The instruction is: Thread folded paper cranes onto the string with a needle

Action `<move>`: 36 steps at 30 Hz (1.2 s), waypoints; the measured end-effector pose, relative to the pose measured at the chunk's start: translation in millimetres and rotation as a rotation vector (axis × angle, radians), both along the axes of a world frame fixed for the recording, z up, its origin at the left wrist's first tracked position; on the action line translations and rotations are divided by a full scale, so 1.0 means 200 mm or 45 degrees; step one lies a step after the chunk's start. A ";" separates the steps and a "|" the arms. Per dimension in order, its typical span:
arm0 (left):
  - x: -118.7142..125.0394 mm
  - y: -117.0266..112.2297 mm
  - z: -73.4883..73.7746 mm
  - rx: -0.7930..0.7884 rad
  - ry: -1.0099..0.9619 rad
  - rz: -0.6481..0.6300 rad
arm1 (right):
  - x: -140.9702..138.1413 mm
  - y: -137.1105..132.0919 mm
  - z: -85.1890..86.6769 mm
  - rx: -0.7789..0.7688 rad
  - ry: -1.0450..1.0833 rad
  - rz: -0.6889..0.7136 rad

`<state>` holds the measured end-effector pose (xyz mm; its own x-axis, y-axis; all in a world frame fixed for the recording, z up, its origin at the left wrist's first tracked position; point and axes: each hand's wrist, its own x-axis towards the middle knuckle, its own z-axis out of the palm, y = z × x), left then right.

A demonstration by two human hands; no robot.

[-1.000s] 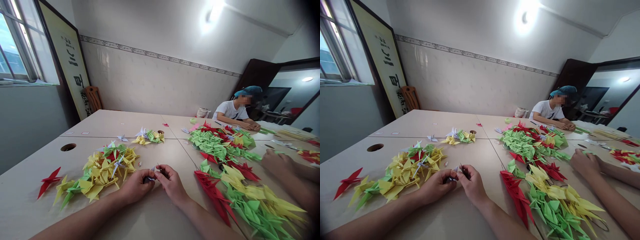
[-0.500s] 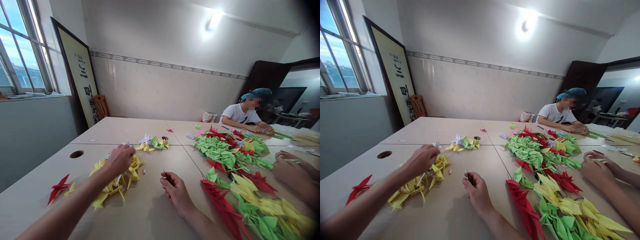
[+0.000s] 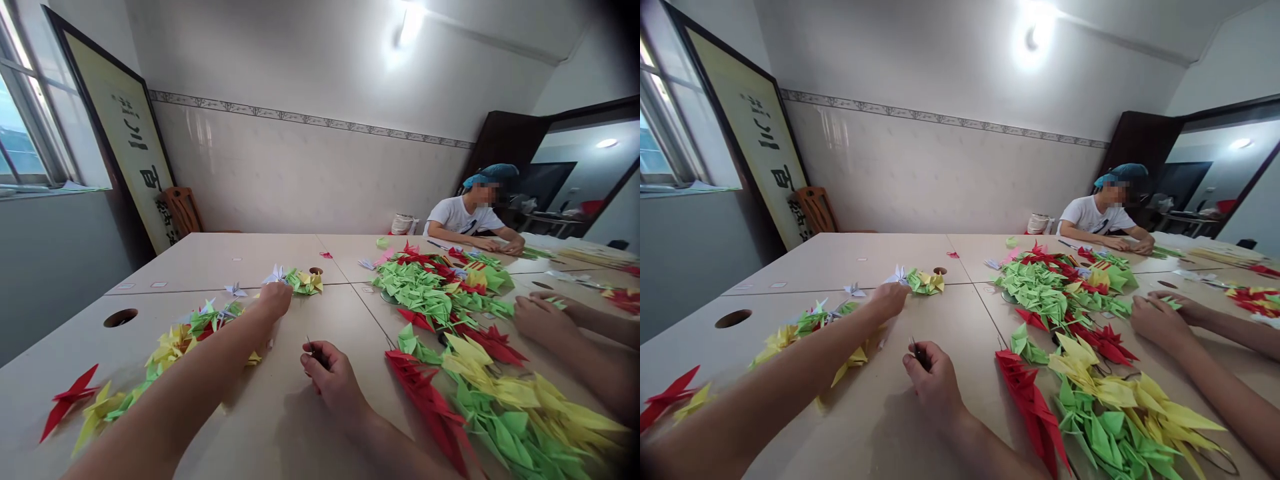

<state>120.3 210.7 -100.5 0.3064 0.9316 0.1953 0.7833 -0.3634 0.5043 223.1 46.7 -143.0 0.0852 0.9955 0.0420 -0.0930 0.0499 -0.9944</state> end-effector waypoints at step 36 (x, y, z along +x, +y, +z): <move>-0.15 -0.65 -0.10 -0.356 -1.543 -0.182 | 0.00 -0.03 0.00 0.240 -0.279 0.033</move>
